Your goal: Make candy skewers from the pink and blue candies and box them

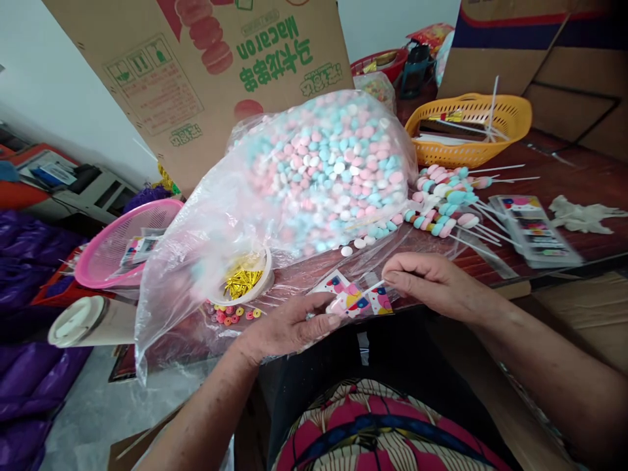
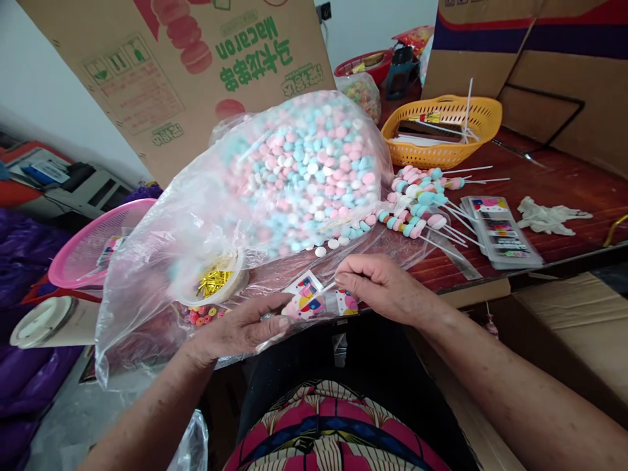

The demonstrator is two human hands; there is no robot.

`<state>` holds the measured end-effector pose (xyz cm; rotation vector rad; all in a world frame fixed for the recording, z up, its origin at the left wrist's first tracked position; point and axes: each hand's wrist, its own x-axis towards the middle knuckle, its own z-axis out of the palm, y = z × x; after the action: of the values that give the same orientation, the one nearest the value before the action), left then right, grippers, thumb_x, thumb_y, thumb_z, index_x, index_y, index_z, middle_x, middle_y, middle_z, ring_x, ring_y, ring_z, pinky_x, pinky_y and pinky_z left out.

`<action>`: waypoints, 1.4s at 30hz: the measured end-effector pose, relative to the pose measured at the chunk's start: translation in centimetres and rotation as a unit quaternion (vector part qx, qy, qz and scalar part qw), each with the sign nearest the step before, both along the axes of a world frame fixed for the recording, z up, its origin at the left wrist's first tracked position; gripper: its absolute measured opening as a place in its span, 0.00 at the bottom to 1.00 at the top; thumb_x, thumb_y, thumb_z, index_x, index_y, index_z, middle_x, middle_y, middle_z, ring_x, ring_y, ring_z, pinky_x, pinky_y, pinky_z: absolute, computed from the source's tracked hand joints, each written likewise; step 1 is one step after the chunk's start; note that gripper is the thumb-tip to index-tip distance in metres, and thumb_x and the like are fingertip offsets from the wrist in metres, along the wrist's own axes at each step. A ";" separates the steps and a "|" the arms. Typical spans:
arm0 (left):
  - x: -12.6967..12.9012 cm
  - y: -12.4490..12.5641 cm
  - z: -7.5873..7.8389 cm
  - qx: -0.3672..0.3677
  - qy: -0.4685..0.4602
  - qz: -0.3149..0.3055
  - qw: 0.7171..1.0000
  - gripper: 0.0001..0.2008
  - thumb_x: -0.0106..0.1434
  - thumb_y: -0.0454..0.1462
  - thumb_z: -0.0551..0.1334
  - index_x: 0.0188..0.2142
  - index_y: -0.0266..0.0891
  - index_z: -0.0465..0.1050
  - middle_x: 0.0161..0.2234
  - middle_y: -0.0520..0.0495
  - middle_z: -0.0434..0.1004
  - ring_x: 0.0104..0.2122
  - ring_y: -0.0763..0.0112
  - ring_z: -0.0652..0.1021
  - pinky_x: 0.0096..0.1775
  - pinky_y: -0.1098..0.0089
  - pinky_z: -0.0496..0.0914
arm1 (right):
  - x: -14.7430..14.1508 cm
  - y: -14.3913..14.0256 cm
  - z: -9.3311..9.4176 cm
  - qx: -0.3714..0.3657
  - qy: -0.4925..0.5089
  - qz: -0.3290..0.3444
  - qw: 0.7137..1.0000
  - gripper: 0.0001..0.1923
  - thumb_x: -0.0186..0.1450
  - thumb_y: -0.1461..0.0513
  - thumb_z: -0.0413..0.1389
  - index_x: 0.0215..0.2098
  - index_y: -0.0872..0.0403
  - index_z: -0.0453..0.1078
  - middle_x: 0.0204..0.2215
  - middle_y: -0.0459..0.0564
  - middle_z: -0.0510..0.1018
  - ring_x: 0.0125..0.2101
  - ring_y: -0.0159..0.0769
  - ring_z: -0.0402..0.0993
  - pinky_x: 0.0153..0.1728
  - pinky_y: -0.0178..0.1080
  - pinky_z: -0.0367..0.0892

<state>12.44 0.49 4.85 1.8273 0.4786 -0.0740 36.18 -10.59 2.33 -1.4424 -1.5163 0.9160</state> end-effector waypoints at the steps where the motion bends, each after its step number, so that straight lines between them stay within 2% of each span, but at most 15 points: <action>1: 0.2 -0.3 -0.5 -0.028 0.013 0.008 0.999 0.17 0.65 0.45 0.55 0.48 0.39 0.68 0.41 0.45 0.75 0.40 0.66 0.74 0.42 0.67 0.67 | -0.2 0.2 0.0 0.005 -0.003 -0.008 1.000 0.15 0.64 0.56 0.48 0.23 0.54 0.63 0.19 0.42 0.63 0.22 0.29 0.58 0.23 0.32 0.55; 4: 1.0 -1.7 -1.9 -0.119 0.028 0.075 0.990 0.17 0.64 0.49 0.54 0.41 0.38 0.67 0.31 0.50 0.71 0.27 0.75 0.72 0.27 0.75 0.64 | -0.8 1.0 0.0 0.015 -0.017 -0.027 0.999 0.14 0.63 0.56 0.48 0.23 0.54 0.63 0.19 0.42 0.62 0.23 0.30 0.58 0.24 0.33 0.55; 7: 1.5 -3.0 -2.6 -0.152 0.034 0.128 0.979 0.18 0.61 0.51 0.56 0.35 0.38 0.66 0.25 0.53 0.68 0.20 0.79 0.67 0.22 0.77 0.60 | -1.4 1.5 -0.2 0.007 -0.027 -0.030 0.999 0.14 0.62 0.56 0.48 0.22 0.54 0.63 0.19 0.42 0.63 0.23 0.30 0.58 0.24 0.33 0.54; 11: 1.9 -4.6 -3.6 -0.132 0.020 0.214 0.968 0.20 0.62 0.52 0.54 0.27 0.37 0.64 0.22 0.54 0.65 0.19 0.79 0.65 0.23 0.76 0.60 | -2.2 1.6 -1.0 -0.057 0.021 -0.028 0.998 0.15 0.61 0.53 0.50 0.22 0.54 0.63 0.18 0.42 0.62 0.21 0.29 0.56 0.22 0.33 0.53; 16: 2.1 -6.1 -5.2 -0.060 -0.006 0.276 0.959 0.18 0.64 0.51 0.51 0.29 0.39 0.63 0.26 0.52 0.67 0.23 0.76 0.68 0.26 0.74 0.64 | -4.4 0.1 -2.9 -0.117 0.197 0.010 0.973 0.15 0.60 0.51 0.54 0.36 0.54 0.65 0.27 0.44 0.71 0.23 0.28 0.63 0.24 0.32 0.59; 18: 2.0 -6.4 -5.5 -0.072 -0.016 0.266 0.961 0.19 0.64 0.51 0.51 0.30 0.39 0.64 0.26 0.52 0.66 0.24 0.75 0.69 0.26 0.73 0.65 | -5.6 -0.7 -3.4 -0.106 0.195 0.036 0.974 0.13 0.62 0.53 0.53 0.29 0.54 0.64 0.24 0.44 0.71 0.25 0.29 0.65 0.26 0.33 0.61; 23: 1.4 -6.2 -4.7 -0.272 -0.003 0.186 0.944 0.18 0.60 0.51 0.58 0.36 0.39 0.67 0.27 0.50 0.70 0.23 0.75 0.70 0.28 0.73 0.65 | -7.0 -1.5 -3.2 -0.047 0.099 0.011 0.994 0.13 0.64 0.59 0.47 0.22 0.53 0.61 0.19 0.43 0.68 0.22 0.29 0.63 0.25 0.32 0.60; 27: 1.4 -5.7 -4.2 -0.255 0.000 0.165 0.953 0.18 0.57 0.51 0.61 0.27 0.37 0.68 0.23 0.52 0.67 0.23 0.77 0.67 0.28 0.74 0.62 | -6.4 -1.4 -2.9 0.036 -0.096 -0.021 0.994 0.11 0.63 0.64 0.47 0.22 0.54 0.63 0.18 0.44 0.68 0.21 0.30 0.62 0.23 0.33 0.57; 29: 1.5 -5.7 -4.3 -0.249 0.008 0.166 0.954 0.17 0.58 0.49 0.60 0.25 0.37 0.68 0.22 0.52 0.67 0.22 0.77 0.66 0.27 0.74 0.62 | -5.8 -1.2 -2.5 0.096 -0.237 -0.059 0.965 0.13 0.64 0.64 0.46 0.24 0.55 0.65 0.19 0.47 0.71 0.22 0.32 0.64 0.25 0.36 0.57; 31: 1.4 -5.6 -4.3 -0.266 0.026 0.172 0.948 0.15 0.59 0.46 0.58 0.24 0.37 0.67 0.22 0.52 0.68 0.21 0.76 0.68 0.26 0.73 0.63 | -5.2 -1.2 -1.8 0.176 -0.362 -0.086 0.912 0.12 0.65 0.64 0.46 0.31 0.57 0.69 0.27 0.55 0.76 0.30 0.40 0.69 0.31 0.41 0.60; 33: 1.3 -5.6 -4.3 -0.271 0.041 0.180 0.945 0.15 0.58 0.46 0.58 0.23 0.37 0.67 0.21 0.51 0.69 0.21 0.74 0.70 0.26 0.72 0.64 | -5.0 -1.2 -1.2 0.261 -0.440 -0.017 0.859 0.14 0.65 0.67 0.44 0.44 0.59 0.69 0.41 0.59 0.77 0.43 0.49 0.68 0.41 0.50 0.60; 35: 1.3 -5.5 -4.2 -0.255 0.044 0.166 0.952 0.16 0.58 0.45 0.59 0.22 0.36 0.68 0.21 0.50 0.70 0.22 0.73 0.71 0.27 0.71 0.66 | -5.2 -1.4 -0.9 0.310 -0.471 0.107 0.819 0.19 0.64 0.70 0.42 0.51 0.59 0.66 0.49 0.58 0.74 0.51 0.50 0.63 0.50 0.56 0.54; 38: 1.4 -5.1 -3.6 -0.239 0.070 0.075 0.966 0.15 0.60 0.42 0.55 0.21 0.38 0.65 0.20 0.51 0.68 0.20 0.73 0.71 0.28 0.70 0.67 | -5.9 -1.9 -1.6 0.310 -0.491 0.188 0.792 0.18 0.64 0.71 0.42 0.44 0.57 0.70 0.37 0.56 0.78 0.43 0.47 0.68 0.55 0.58 0.50; 40: 1.2 -4.7 -3.0 -0.189 0.100 -0.007 0.977 0.14 0.62 0.39 0.51 0.21 0.40 0.62 0.19 0.52 0.67 0.19 0.72 0.71 0.27 0.70 0.67 | -6.4 -2.2 -2.6 0.297 -0.480 0.196 0.802 0.15 0.62 0.72 0.44 0.34 0.55 0.71 0.26 0.53 0.76 0.33 0.44 0.69 0.51 0.58 0.56; 42: 0.7 -4.4 -2.6 -0.019 0.128 -0.082 0.988 0.13 0.62 0.38 0.52 0.22 0.40 0.62 0.21 0.50 0.69 0.21 0.68 0.73 0.27 0.68 0.67 | -7.1 -2.2 -3.5 0.249 -0.415 0.198 0.852 0.13 0.60 0.71 0.45 0.26 0.54 0.68 0.21 0.51 0.72 0.26 0.40 0.67 0.42 0.52 0.64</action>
<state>13.13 -3.91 2.26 1.8255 0.5021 -0.4322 29.06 -12.83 -1.19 -1.1840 -2.5275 0.0110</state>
